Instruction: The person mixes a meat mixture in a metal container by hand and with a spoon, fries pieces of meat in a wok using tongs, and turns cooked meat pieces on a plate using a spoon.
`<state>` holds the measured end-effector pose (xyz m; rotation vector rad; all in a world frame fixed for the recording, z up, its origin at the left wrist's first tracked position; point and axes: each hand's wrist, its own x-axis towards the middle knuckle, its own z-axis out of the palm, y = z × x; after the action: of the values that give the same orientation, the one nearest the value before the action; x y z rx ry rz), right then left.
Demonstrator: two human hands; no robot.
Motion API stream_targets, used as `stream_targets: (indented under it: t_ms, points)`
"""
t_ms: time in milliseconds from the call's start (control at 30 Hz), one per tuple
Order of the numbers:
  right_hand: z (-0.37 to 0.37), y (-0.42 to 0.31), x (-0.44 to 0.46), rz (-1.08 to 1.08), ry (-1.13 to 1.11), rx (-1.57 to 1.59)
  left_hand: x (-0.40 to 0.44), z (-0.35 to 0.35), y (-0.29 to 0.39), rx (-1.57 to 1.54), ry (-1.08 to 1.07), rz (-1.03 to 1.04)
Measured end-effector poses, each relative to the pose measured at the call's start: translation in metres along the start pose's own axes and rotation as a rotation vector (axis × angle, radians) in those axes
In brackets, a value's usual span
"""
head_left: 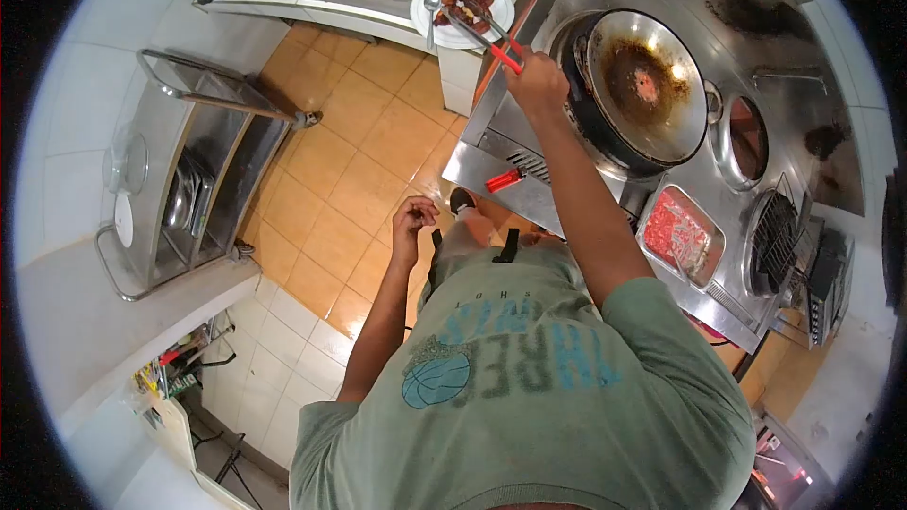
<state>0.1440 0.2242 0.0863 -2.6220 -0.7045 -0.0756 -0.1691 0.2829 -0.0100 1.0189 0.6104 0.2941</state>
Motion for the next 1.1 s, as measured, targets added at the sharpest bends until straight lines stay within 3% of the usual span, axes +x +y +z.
stream_targets:
  t_ms: [233,667,800,1000,1100]
  points:
    - [0.009,0.01,-0.008,-0.086,0.11,-0.059,0.016,0.004,0.002,-0.008,-0.016,-0.02]
    - [-0.003,0.005,-0.019,-0.074,0.057,0.071,0.011,0.005,0.001,0.064,-0.024,-0.058]
    - [-0.058,0.005,-0.049,-0.006,-0.017,0.182,0.015,0.029,0.019,0.11,-0.113,0.064]
    - [-0.137,0.079,-0.132,-0.088,0.202,0.381,0.033,0.084,0.043,0.223,-0.31,0.206]
    - [-0.172,0.138,-0.167,0.157,0.14,0.367,0.04,0.119,0.04,0.296,-0.391,0.275]
